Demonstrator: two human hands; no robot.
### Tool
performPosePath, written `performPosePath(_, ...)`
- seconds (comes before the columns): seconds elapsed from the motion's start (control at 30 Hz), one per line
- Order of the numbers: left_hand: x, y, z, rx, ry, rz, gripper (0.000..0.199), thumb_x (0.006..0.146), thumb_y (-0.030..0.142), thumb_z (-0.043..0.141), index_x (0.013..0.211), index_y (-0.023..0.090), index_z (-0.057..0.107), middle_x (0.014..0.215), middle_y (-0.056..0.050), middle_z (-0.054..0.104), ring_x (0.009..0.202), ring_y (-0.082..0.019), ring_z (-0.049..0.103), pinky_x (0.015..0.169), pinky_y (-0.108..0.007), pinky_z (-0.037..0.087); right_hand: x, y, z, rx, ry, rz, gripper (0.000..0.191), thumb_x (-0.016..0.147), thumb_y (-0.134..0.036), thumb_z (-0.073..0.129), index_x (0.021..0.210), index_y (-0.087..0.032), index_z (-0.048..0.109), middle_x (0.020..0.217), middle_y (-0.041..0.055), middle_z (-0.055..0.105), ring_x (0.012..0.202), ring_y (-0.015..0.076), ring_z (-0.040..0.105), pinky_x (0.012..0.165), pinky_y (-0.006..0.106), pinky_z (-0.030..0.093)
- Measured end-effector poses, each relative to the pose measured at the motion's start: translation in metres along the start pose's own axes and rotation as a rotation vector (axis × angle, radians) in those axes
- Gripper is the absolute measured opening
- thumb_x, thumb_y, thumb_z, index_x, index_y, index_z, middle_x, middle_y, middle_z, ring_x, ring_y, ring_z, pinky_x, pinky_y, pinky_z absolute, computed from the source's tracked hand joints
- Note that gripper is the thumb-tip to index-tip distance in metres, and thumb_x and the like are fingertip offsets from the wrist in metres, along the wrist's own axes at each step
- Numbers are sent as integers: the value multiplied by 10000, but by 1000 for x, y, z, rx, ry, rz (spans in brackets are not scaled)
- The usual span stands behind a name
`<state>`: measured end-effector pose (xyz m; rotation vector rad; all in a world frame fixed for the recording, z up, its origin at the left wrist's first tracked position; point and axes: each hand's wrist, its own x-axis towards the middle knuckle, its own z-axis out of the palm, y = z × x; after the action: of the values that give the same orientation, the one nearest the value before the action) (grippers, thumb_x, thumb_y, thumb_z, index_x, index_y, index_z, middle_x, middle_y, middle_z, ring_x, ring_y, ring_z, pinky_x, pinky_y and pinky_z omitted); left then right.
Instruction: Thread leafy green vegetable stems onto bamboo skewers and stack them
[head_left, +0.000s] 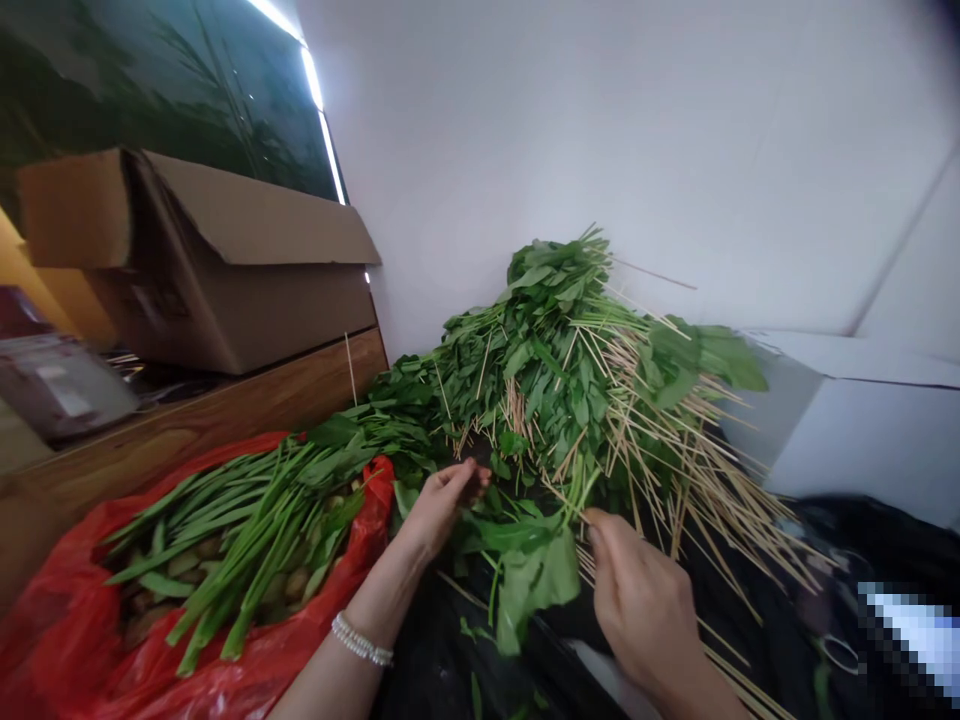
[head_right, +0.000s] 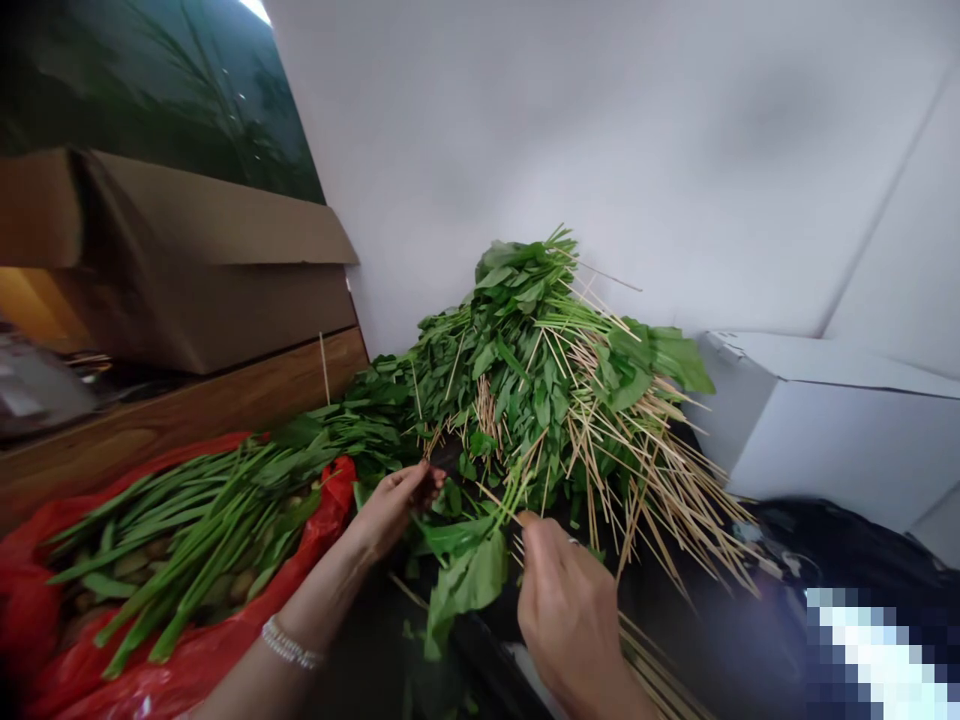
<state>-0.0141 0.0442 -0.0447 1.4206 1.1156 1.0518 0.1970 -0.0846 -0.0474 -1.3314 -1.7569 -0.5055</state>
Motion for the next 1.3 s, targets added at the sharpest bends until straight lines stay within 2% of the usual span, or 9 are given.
performPosePath(0.1, 32, 6, -12, 323, 81, 27, 378, 879, 427, 506, 975, 124, 709, 897, -89, 732, 728, -167, 651, 630, -248, 474, -2, 5, -1, 6, 12, 7, 255, 915, -129, 340, 1050, -158, 555, 751, 39, 652, 615, 168, 625, 597, 264, 432)
performPosePath(0.23, 80, 8, -5, 540, 118, 28, 111, 798, 213, 655, 870, 159, 721, 960, -71, 716, 958, -210, 629, 849, -284, 462, -6, 2, 5, 53, 14, -77, 265, 915, -129, 354, 1093, -143, 550, 744, 39, 642, 613, 158, 604, 615, 261, 407)
performPosePath(0.43, 123, -19, 23, 812, 145, -109, 324, 892, 317, 575, 1175, 161, 555, 1183, -91, 583, 1010, -225, 600, 837, -427, 519, -6, -7, 11, 26, 38, -162, 270, 930, -110, 334, 1048, -141, 575, 662, 24, 603, 551, 151, 541, 586, 275, 349)
performPosePath(0.67, 132, -26, 25, 853, 52, -182, 343, 890, 313, 578, 1199, 169, 542, 1204, -92, 571, 1027, -232, 593, 844, -430, 516, -2, -10, 8, 21, 40, -153, 276, 950, -130, 317, 1031, -137, 581, 664, 25, 605, 543, 157, 530, 569, 287, 333)
performPosePath(0.83, 120, -11, 0, 720, -167, -298, 321, 899, 318, 563, 1176, 156, 553, 1173, -86, 586, 983, -219, 607, 815, -417, 530, -4, -10, 9, 52, 21, -123, 265, 951, -128, 330, 1038, -139, 580, 684, 31, 609, 596, 157, 576, 613, 279, 366)
performPosePath(0.93, 98, 1, -22, 583, -248, -291, 239, 830, 290, 642, 987, 109, 639, 908, -55, 659, 725, -169, 625, 628, -297, 517, -4, -9, 9, 62, 17, -114, 252, 947, -126, 340, 1039, -141, 574, 714, 39, 624, 632, 159, 606, 632, 275, 384)
performPosePath(1.03, 68, 13, -34, 402, -277, -203, 184, 724, 257, 708, 841, 118, 679, 664, 1, 631, 514, -98, 523, 479, -207, 384, -5, -9, 10, 62, 8, -90, 245, 943, -128, 346, 1044, -153, 568, 725, 32, 634, 599, 154, 607, 605, 273, 390)
performPosePath(1.17, 25, 22, -20, 86, -285, -78, 248, 712, 343, 719, 888, 171, 687, 835, -15, 692, 653, -88, 578, 574, -177, 401, -8, -8, 12, 64, -45, -53, 254, 941, -130, 339, 1063, -164, 558, 767, 34, 655, 613, 158, 630, 599, 270, 412)
performPosePath(1.3, -6, 21, 11, -373, -319, -79, 299, 641, 315, 812, 863, 136, 723, 749, -35, 704, 681, -102, 612, 652, -188, 431, -11, -6, 16, 26, -118, -18, 276, 936, -126, 326, 1081, -167, 557, 805, 37, 669, 649, 168, 656, 603, 273, 439)
